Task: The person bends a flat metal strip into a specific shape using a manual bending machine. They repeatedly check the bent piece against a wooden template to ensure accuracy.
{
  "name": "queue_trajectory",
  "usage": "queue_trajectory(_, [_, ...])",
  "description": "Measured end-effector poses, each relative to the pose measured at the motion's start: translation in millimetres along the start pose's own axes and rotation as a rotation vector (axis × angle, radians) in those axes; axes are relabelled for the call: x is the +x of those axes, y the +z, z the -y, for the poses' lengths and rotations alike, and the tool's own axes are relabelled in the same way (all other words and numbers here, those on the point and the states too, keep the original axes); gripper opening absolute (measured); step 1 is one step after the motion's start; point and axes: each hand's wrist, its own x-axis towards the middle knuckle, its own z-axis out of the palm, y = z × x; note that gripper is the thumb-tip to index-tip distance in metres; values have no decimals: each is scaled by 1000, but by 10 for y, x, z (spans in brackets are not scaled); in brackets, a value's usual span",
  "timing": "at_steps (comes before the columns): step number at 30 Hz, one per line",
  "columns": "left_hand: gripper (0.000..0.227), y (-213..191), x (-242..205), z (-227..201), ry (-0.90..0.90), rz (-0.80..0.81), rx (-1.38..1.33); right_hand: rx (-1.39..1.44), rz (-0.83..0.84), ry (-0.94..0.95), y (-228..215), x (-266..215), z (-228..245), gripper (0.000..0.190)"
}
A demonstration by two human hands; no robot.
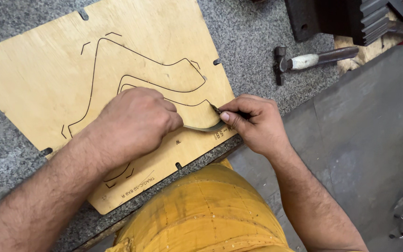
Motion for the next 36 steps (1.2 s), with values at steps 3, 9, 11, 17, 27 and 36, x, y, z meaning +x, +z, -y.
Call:
queue_trajectory(3, [17, -5, 11, 29, 27, -44, -59, 11, 5, 7, 3, 20, 13, 15])
queue_trajectory(9, [20, 13, 46, 50, 71, -75, -107, 2, 2, 14, 5, 5, -14, 14])
queue_trajectory(11, [20, 7, 58, 52, 83, -84, -118, -2, -3, 3, 8, 14, -12, 15])
queue_trajectory(17, [21, -23, 91, 52, 93, -38, -114, 4, -5, 33, 22, 17, 28, 14])
queue_trajectory(27, [23, 23, 3, 64, 49, -71, -78, 31, -28, 0, 27, -20, -22, 14])
queue_trajectory(36, [27, 43, 14, 50, 89, -121, -50, -7, -130, -131, 52, -89, 55, 19])
